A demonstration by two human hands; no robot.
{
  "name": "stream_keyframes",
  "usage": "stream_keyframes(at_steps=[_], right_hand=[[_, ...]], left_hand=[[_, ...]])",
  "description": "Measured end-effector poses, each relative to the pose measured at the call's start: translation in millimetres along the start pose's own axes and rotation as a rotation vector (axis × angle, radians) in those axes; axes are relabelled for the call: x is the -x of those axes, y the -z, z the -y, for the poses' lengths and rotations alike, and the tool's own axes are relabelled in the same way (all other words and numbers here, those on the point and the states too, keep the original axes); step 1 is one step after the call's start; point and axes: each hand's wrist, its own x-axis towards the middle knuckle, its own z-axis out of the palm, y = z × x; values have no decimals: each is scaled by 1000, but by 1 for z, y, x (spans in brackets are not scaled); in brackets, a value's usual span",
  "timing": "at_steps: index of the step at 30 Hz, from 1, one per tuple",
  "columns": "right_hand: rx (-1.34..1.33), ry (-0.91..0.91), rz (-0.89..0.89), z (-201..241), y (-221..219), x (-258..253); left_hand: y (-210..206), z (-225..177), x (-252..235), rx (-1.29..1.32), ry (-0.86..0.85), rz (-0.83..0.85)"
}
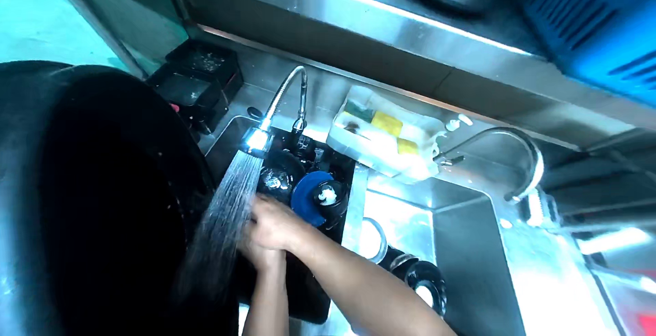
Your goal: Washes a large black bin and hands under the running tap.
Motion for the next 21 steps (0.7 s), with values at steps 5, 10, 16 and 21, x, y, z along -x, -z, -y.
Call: stream_keyframes(at_steps=[5,10,16,21], right_hand=[[-95,-183,-586,-76,97,33],[-42,-716,-764,-175,214,45],[-482,-768,-699,-259,224,25],[-1247,-399,-605,-227,235,24]], left_hand=[[-6,29,-33,52,-115,-107],[-15,19,-22,-29,40,-70],[-26,22,-14,180,174,297],[-55,14,-9,225,361,357]])
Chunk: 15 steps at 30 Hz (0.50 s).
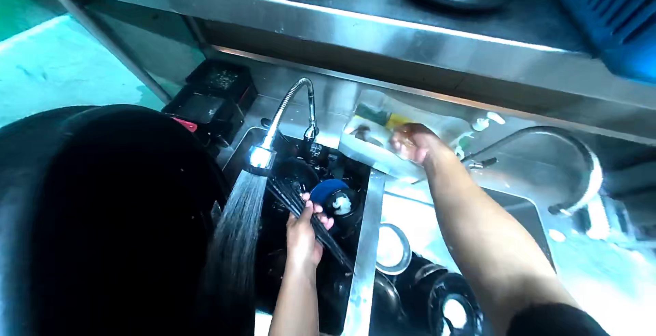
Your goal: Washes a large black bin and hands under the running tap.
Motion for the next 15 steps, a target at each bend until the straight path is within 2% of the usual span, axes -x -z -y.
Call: stream_keyframes(at_steps=[2,5,7,9,11,12,15], right_hand=[[-17,-68,58,9,-36,33],[253,-126,205,-11,-92,82],[569,-8,248,-43,-108,106],[611,189,82,-81,-95,125],[342,279,-196,-130,-67,138],[112,234,-308,-156,-59,141],[-717,-114,-397,-194,-67,155]], left_hand=[[-19,6,-5,-1,53,2],[-46,18,-17,6,138,25],[-57,21,-25,3,144,16],[-60,20,-34,0,126,-3],[-61,17,-40,5,95,17],[-64,16,-37,21,69,26],[-73,33,-19,-46,-9,94]])
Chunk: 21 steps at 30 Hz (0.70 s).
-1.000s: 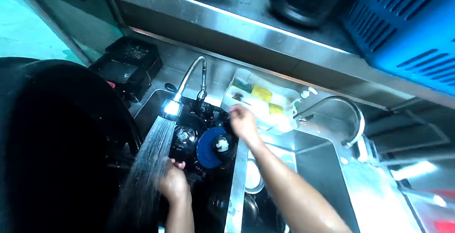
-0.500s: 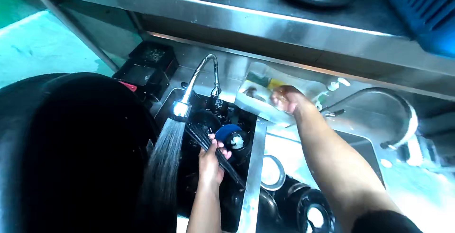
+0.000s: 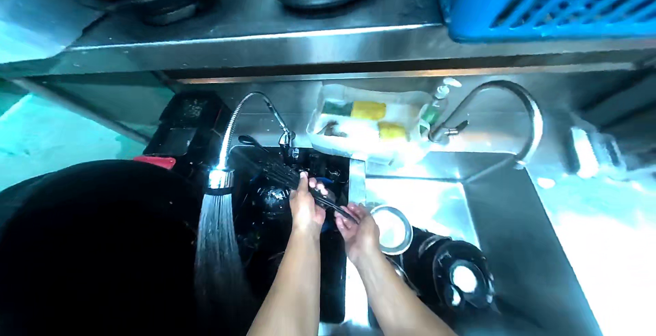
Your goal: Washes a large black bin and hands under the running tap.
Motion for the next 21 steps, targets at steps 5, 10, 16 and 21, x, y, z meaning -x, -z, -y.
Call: stream_keyframes(at_steps=[5,10,16,21], right_hand=[[208,180,234,13,-3,-2],[401,217,320,40,12,-8],[444,221,295,41,27,21],[341,226,368,47,41,26]], left_hand=[[3,38,28,-450,-81,215],[12,58,64,-673,-33,513],[-20,69,87,-770,-46,419],[-36,66,97,-1022,14,407]])
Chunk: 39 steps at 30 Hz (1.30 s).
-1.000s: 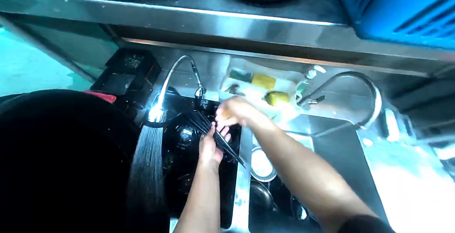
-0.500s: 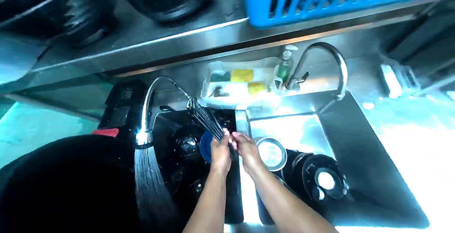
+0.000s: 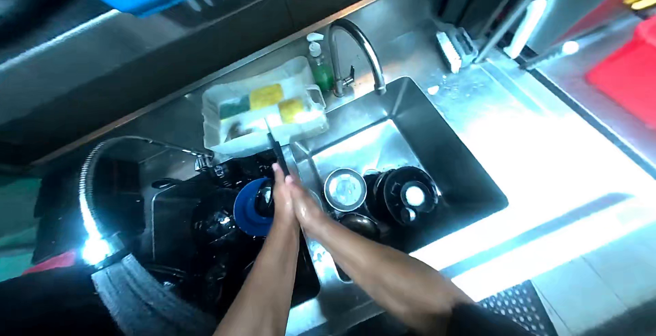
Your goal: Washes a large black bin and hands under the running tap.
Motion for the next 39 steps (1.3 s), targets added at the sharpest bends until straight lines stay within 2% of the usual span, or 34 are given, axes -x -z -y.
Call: stream_keyframes(at_steps=[1,3,6,9,12,14,16,17,19,21,22,25,27,30,31,33,35,37,39], right_hand=[[-12,17,-19,-6,11,-9],[-15,6,-132,-20,29,-24],[-13,-23,-2,-10,23,-8],[-96,-42,-170,10,32,-27],[-10,-39,-317,5,58,-41],[47,0,-420,-6,84,-52],[187,21,-504,-22,106,-61],[280,34,-513,-28,112,-62],[451,25,-493,-43,116,-55],[487,12,-508,-72,118,-43],[511,-49,-490,-89,121,-36],[587,-429,-326,-114,125,-8],[643,-548,-301,-124,128,-3],[754,-391,-346,-125,132,-17],[816,-326,-344,-118,128,-19],[912,-154,-348,-100,111,-18],[879,88,-311,-86,80,-11],[774,324,-185,-73,36,-2],[677,498,10,-58,-18,-1]], left_hand=[[-12,1,5,-79,0,-18],[-22,-4,18,-182,29,82],[-27,-7,15,-127,166,-19],[-18,46,1,-143,-102,190],[-10,58,3,-542,-289,332],[-1,46,0,-889,-292,498],[8,27,-1,-1172,-207,555],[14,14,-4,-1234,-184,557],[31,-21,-9,-1299,-196,513],[52,-60,-11,-1374,-269,474],[64,-81,-9,-1428,-321,462],[108,-155,16,-1632,-429,438],[148,-202,43,-1759,-522,382],[233,-246,90,-1786,-788,232],[268,-251,106,-1740,-818,152],[332,-246,151,-1572,-670,-59],[377,-220,204,-1385,-387,-317],[411,-185,250,-1256,-131,-513],[452,-139,290,-1118,47,-609]])
